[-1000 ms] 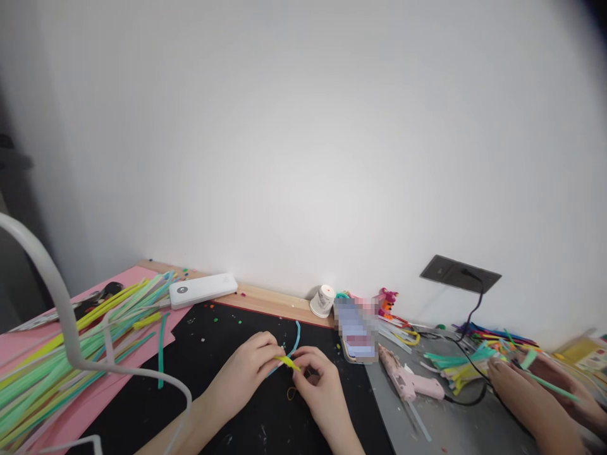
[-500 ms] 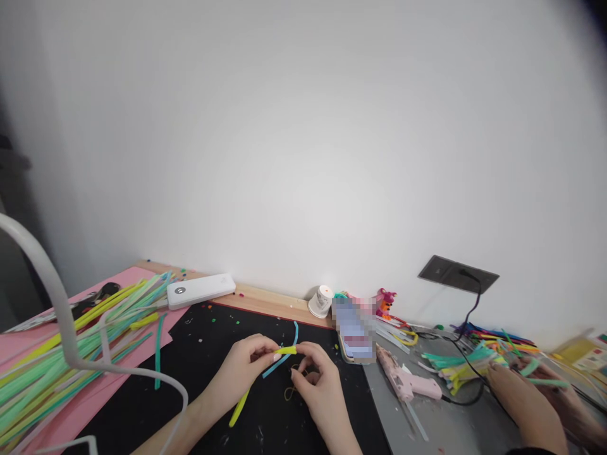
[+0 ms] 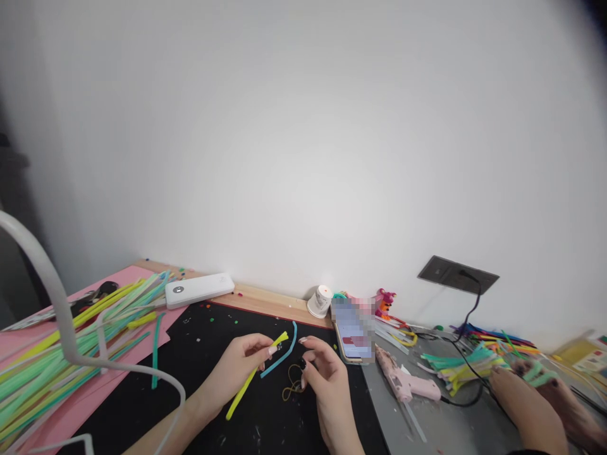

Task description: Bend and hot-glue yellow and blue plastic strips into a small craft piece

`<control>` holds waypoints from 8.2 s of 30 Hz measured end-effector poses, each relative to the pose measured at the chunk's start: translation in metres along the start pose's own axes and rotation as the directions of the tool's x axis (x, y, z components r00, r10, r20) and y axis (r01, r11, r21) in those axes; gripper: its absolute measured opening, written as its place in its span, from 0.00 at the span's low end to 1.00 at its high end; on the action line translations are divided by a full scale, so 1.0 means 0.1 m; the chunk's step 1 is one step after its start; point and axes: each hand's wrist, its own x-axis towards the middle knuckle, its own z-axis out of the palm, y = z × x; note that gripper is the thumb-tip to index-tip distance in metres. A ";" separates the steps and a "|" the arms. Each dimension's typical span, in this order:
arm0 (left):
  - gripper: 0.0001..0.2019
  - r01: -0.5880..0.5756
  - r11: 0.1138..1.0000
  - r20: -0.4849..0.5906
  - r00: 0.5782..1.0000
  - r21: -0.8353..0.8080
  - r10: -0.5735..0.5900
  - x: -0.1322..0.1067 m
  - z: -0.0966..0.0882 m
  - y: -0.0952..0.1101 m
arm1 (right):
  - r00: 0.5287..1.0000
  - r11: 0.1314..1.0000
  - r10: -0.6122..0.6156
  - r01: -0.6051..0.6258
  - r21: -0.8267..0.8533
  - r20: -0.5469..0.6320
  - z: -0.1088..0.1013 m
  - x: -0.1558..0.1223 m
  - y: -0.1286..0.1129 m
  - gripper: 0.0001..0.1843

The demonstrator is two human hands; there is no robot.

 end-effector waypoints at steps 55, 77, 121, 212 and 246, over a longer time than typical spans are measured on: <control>0.13 0.150 0.988 0.266 0.951 0.041 -0.155 -0.10 0.12 -0.07 | 0.998 0.897 -0.067 0.059 -0.438 -0.001 0.06 0.00 -0.08 0.08; 0.12 0.046 0.992 0.162 0.985 0.114 -0.065 -0.09 0.11 -0.03 | 0.987 0.778 -0.116 0.159 -0.608 0.109 0.10 -0.04 -0.05 0.09; 0.12 -0.316 0.765 0.216 0.948 0.561 0.233 -0.18 0.06 0.21 | 0.974 0.695 -0.193 0.222 -0.684 0.120 0.06 -0.03 0.00 0.11; 0.20 0.176 0.977 0.333 0.934 -0.119 -0.128 -0.14 0.06 0.08 | 0.972 0.975 0.208 -0.215 0.057 0.108 0.04 -0.05 0.00 0.07; 0.09 0.237 0.851 0.157 0.970 -0.469 -0.184 -0.15 0.07 0.11 | 0.907 0.911 0.405 -0.411 0.033 0.118 0.10 -0.06 -0.02 0.13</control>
